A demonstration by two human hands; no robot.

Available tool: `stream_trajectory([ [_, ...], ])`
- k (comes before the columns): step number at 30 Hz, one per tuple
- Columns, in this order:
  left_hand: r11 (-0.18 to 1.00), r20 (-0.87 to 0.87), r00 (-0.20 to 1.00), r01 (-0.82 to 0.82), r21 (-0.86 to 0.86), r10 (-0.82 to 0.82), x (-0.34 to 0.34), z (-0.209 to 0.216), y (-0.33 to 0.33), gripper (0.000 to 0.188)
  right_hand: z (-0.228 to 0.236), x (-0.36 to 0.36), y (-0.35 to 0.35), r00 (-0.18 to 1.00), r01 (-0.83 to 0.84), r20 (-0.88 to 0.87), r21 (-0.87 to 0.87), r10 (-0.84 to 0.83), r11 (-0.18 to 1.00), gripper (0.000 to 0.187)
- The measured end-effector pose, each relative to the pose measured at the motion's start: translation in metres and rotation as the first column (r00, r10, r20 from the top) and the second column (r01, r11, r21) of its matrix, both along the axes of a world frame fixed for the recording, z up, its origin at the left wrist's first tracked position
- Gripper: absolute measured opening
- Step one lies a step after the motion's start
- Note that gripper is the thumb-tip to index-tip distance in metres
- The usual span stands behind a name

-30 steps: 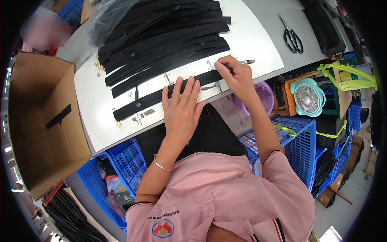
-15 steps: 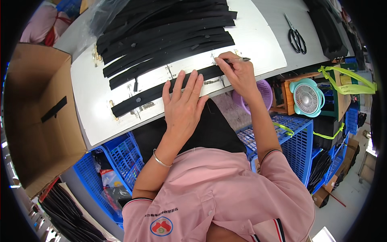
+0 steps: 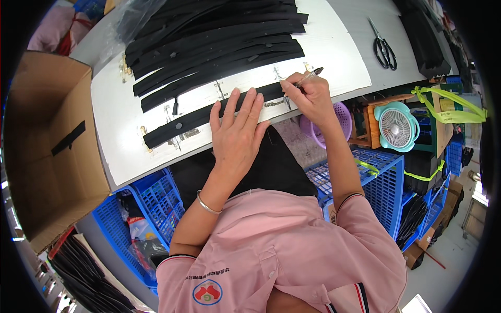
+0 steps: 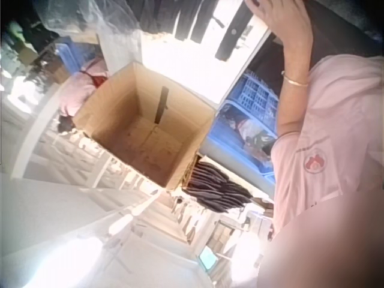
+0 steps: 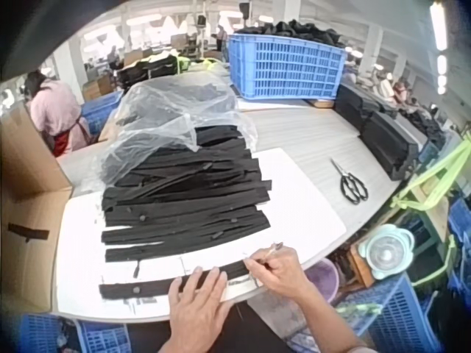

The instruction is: Marking points on zipper tapes using a template and a pen on a workbench.

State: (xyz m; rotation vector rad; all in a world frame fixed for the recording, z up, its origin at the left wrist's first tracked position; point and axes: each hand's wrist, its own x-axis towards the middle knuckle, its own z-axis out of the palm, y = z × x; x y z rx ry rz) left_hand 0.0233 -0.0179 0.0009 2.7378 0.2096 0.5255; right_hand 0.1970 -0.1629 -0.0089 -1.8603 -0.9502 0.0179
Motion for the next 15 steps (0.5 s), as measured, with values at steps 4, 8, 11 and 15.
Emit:
stream_trajectory([
  [4, 0.997, 0.015, 1.000, 0.016, -0.070, -0.015, -0.003, 0.000, 0.004, 0.057, 0.004, 0.001, -0.001, 0.999, -0.022, 0.045, -0.056, 0.024, 0.998, 0.024],
  [8, 0.994, 0.021, 0.999, -0.021, -0.103, 0.024, -0.022, 0.006, 0.014, 0.059, 0.008, -0.003, -0.006, 0.979, 0.016, -0.201, 0.016, -0.012, 1.000, 0.022],
  [11, 0.996, 0.006, 0.996, -0.085, -0.037, 0.086, -0.041, 0.005, 0.024, 0.061, 0.011, -0.003, -0.007, 0.977, 0.018, -0.210, 0.000, -0.018, 1.000, 0.022],
  [15, 0.994, -0.003, 0.994, -0.111, -0.016, 0.111, -0.049, 0.002, 0.029, 0.061, 0.014, -0.005, 0.000, 0.957, 0.024, -0.290, 0.048, -0.009, 0.999, 0.022],
])
